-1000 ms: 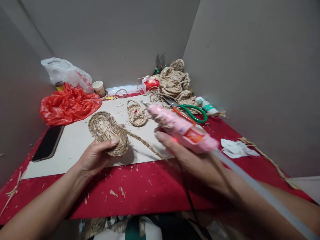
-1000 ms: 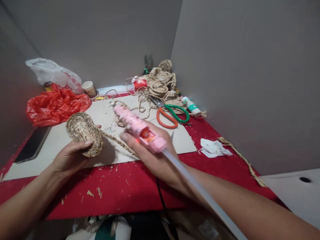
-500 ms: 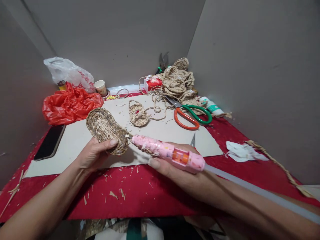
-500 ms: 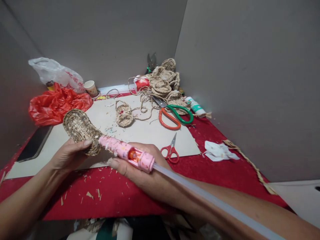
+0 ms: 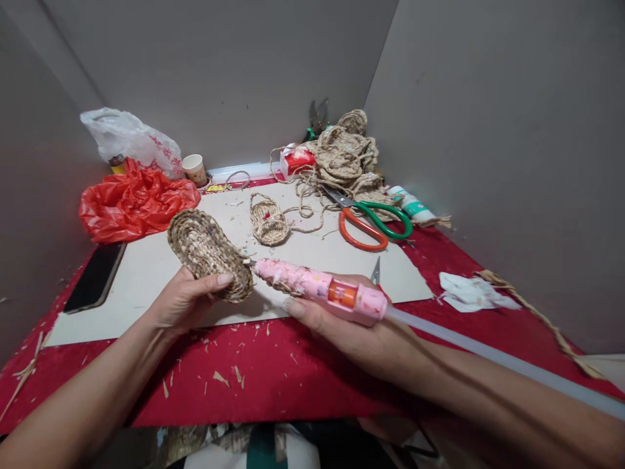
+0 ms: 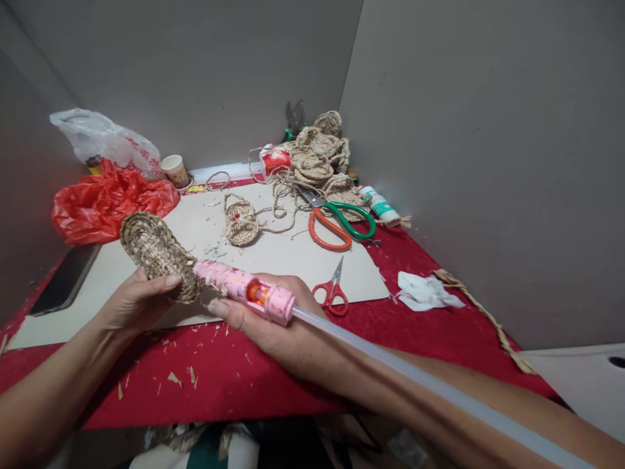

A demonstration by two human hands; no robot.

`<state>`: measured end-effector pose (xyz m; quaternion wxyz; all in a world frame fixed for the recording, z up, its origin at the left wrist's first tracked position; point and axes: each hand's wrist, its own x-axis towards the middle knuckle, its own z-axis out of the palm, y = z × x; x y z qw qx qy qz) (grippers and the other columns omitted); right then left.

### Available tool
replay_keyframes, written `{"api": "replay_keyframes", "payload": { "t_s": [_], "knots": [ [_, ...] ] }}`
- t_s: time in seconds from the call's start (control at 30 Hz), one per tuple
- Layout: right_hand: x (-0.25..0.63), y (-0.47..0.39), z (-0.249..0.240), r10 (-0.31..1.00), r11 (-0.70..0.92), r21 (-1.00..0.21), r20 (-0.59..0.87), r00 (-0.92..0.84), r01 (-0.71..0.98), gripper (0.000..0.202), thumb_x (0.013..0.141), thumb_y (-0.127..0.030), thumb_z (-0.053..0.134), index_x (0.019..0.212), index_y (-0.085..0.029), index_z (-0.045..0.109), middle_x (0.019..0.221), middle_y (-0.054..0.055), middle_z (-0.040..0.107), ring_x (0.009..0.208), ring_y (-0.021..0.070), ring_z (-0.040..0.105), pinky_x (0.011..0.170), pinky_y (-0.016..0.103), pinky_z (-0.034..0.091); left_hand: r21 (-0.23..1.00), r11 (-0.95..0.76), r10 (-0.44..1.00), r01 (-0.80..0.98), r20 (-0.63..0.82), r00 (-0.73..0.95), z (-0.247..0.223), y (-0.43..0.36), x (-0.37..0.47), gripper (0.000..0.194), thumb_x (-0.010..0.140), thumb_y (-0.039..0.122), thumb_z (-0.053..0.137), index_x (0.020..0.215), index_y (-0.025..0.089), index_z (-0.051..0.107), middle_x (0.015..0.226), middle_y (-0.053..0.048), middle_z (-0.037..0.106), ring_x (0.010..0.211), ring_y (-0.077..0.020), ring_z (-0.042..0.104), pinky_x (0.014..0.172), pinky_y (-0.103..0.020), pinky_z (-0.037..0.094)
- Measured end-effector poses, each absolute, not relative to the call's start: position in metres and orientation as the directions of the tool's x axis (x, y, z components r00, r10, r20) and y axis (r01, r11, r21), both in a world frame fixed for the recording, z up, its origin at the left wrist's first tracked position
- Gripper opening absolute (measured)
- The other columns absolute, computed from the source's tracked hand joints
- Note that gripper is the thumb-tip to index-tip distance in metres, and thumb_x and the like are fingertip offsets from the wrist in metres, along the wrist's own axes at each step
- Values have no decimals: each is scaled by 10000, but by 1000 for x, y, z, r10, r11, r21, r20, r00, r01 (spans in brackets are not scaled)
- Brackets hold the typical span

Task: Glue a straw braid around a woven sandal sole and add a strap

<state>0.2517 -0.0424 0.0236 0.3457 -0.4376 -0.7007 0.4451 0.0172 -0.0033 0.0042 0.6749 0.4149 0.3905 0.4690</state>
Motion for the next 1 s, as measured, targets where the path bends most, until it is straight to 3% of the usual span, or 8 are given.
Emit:
{"api": "replay_keyframes", "payload": {
  "t_s": [0.33, 0.67, 1.0],
  "knots": [
    [251, -41, 18, 927, 227, -923, 107, -359, 312, 237, 899, -379, 561, 923, -176, 680, 993, -9, 722, 1058, 167, 634, 917, 238, 516, 913, 238, 955, -330, -158, 251, 6, -3, 17, 271, 645, 143, 778, 908, 125, 711, 827, -66, 744, 725, -180, 689, 702, -245, 565],
    [252, -45, 26, 933, 169, -944, 61, -353, 284, 221, 895, -384, 562, 886, -204, 690, 815, 6, 728, 933, 197, 678, 794, 256, 560, 894, 260, 955, -364, -183, 233, 10, -3, 19, 330, 624, 139, 784, 942, 127, 695, 815, -68, 738, 707, -185, 677, 703, -271, 537],
    [250, -44, 28, 939, 166, -951, 71, -337, 260, 157, 871, -345, 594, 858, -212, 678, 859, -3, 730, 984, 210, 664, 814, 263, 552, 888, 268, 956, -374, -196, 220, 9, -4, 19, 291, 636, 131, 774, 919, 133, 710, 798, -59, 738, 705, -180, 671, 673, -258, 522]
  ]
}}
